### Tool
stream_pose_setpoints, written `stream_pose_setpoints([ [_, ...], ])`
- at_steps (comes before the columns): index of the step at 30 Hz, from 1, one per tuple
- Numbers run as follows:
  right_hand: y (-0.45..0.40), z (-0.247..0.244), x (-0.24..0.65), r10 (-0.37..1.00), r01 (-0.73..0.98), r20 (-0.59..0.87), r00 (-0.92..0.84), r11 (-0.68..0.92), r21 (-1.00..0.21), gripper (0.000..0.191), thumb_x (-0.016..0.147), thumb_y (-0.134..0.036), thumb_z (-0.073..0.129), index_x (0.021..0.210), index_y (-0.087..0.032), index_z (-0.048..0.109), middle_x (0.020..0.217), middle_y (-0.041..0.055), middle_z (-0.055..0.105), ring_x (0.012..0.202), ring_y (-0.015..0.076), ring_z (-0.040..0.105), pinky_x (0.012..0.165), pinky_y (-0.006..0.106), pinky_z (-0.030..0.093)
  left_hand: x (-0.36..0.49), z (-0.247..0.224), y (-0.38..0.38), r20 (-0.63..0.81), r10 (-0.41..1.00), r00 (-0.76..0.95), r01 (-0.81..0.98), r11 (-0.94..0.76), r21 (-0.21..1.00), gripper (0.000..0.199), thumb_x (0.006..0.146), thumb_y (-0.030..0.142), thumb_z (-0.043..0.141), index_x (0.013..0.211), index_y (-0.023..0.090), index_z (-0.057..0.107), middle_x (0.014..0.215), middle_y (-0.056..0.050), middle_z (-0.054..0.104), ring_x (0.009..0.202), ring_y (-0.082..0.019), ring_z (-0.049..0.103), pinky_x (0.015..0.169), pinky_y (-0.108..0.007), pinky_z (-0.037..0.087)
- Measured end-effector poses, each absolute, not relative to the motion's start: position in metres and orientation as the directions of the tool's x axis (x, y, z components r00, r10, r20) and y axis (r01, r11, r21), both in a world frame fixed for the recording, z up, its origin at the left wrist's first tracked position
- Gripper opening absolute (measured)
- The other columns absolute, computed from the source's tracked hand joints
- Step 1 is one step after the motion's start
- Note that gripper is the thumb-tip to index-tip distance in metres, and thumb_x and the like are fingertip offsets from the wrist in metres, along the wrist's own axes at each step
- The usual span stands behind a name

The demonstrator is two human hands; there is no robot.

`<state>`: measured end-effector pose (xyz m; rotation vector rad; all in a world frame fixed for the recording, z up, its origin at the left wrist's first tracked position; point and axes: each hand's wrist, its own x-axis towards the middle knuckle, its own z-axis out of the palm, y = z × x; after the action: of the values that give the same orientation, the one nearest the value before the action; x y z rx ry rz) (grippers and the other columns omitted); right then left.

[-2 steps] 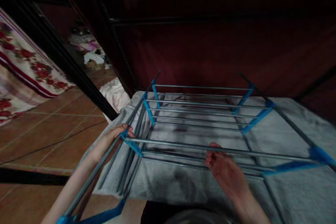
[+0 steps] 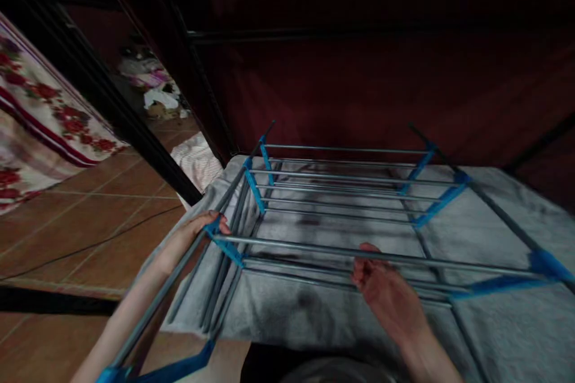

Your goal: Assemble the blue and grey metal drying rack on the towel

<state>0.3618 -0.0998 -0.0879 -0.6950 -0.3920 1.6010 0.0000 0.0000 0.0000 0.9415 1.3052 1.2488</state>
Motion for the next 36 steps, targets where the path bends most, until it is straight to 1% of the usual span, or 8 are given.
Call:
stream_pose_setpoints([
  [4, -0.1, -0.087, 0.359, 0.99, -0.702, -0.137, 0.027, -0.079, -0.708, 0.024, 0.085, -0.046, 0.07, 0.1, -0.027, 0.072, 0.081, 0.0032, 0.068, 0.077, 0.0163, 0.061, 0.074, 0.03, 0.05, -0.003, -0.006, -0.002, -0.231, 0.971, -0.055, -0.134, 0.222, 0.966, 0.023, 0.068, 0.036, 0.076, 0.074, 0.014, 0.073, 0.073, -0.007, 0.068, 0.072, -0.019, 0.062, 0.068, -0.026, 0.055],
  [8, -0.099, -0.085, 0.361, 0.989, -0.64, -0.094, 0.113, 0.0, -0.768, 0.021, 0.088, -0.045, 0.067, 0.096, -0.027, 0.071, 0.076, 0.0012, 0.065, 0.075, 0.0151, 0.06, 0.076, 0.029, 0.049, -0.001, -0.011, -0.005, -0.232, 0.971, -0.056, -0.159, 0.221, 0.962, 0.025, 0.07, 0.038, 0.075, 0.077, 0.015, 0.072, 0.07, -0.005, 0.066, 0.069, -0.017, 0.061, 0.067, -0.026, 0.055],
  [12, -0.1, -0.085, 0.365, 0.983, -0.621, -0.088, 0.159, 0.031, -0.783, 0.021, 0.088, -0.046, 0.066, 0.096, -0.027, 0.07, 0.074, 0.0003, 0.065, 0.073, 0.0148, 0.06, 0.075, 0.029, 0.049, 0.007, -0.009, -0.009, -0.221, 0.973, -0.067, -0.128, 0.212, 0.969, 0.026, 0.071, 0.039, 0.074, 0.074, 0.014, 0.07, 0.072, -0.006, 0.066, 0.067, -0.017, 0.061, 0.064, -0.026, 0.055],
  [20, -0.099, -0.087, 0.362, 0.976, -0.595, -0.08, 0.205, 0.059, -0.801, 0.021, 0.086, -0.046, 0.068, 0.095, -0.027, 0.07, 0.071, -0.0007, 0.062, 0.073, 0.0153, 0.06, 0.076, 0.031, 0.05, 0.011, -0.008, -0.012, -0.225, 0.97, -0.09, -0.153, 0.21, 0.966, 0.027, 0.069, 0.037, 0.076, 0.079, 0.013, 0.071, 0.074, -0.006, 0.069, 0.071, -0.017, 0.064, 0.07, -0.025, 0.055],
  [25, -0.098, -0.088, 0.362, 0.972, -0.592, -0.071, 0.226, 0.079, -0.802, 0.019, 0.086, -0.043, 0.069, 0.095, -0.027, 0.071, 0.076, -0.0008, 0.062, 0.072, 0.0154, 0.061, 0.073, 0.031, 0.05, 0.011, -0.01, -0.013, -0.238, 0.965, -0.107, -0.155, 0.22, 0.963, 0.028, 0.069, 0.038, 0.075, 0.082, 0.013, 0.071, 0.076, -0.006, 0.069, 0.071, -0.018, 0.064, 0.07, -0.026, 0.054],
  [30, -0.098, -0.088, 0.362, 0.968, -0.574, -0.05, 0.248, 0.105, -0.812, 0.018, 0.085, -0.042, 0.071, 0.092, -0.026, 0.072, 0.074, -0.0018, 0.06, 0.072, 0.0148, 0.061, 0.073, 0.031, 0.05, 0.01, -0.013, -0.013, -0.217, 0.97, -0.108, -0.119, 0.204, 0.972, 0.031, 0.071, 0.041, 0.074, 0.083, 0.013, 0.07, 0.074, -0.006, 0.068, 0.072, -0.018, 0.063, 0.071, -0.027, 0.053],
  [32, -0.098, -0.089, 0.362, 0.967, -0.57, -0.047, 0.249, 0.107, -0.815, 0.018, 0.085, -0.043, 0.071, 0.092, -0.026, 0.072, 0.073, -0.0018, 0.061, 0.072, 0.0146, 0.061, 0.073, 0.031, 0.05, 0.01, -0.014, -0.013, -0.217, 0.972, -0.096, -0.089, 0.208, 0.974, 0.031, 0.073, 0.042, 0.072, 0.084, 0.013, 0.07, 0.075, -0.005, 0.068, 0.074, -0.019, 0.063, 0.073, -0.027, 0.052],
  [36, -0.1, -0.091, 0.364, 0.971, -0.563, -0.06, 0.233, 0.084, -0.822, 0.02, 0.088, -0.044, 0.069, 0.098, -0.027, 0.071, 0.068, -0.0013, 0.062, 0.073, 0.0155, 0.062, 0.075, 0.032, 0.05, 0.01, -0.013, -0.014, -0.206, 0.976, -0.074, 0.004, 0.207, 0.978, 0.032, 0.079, 0.045, 0.068, 0.089, 0.015, 0.07, 0.079, -0.004, 0.069, 0.079, -0.019, 0.062, 0.076, -0.028, 0.05],
])
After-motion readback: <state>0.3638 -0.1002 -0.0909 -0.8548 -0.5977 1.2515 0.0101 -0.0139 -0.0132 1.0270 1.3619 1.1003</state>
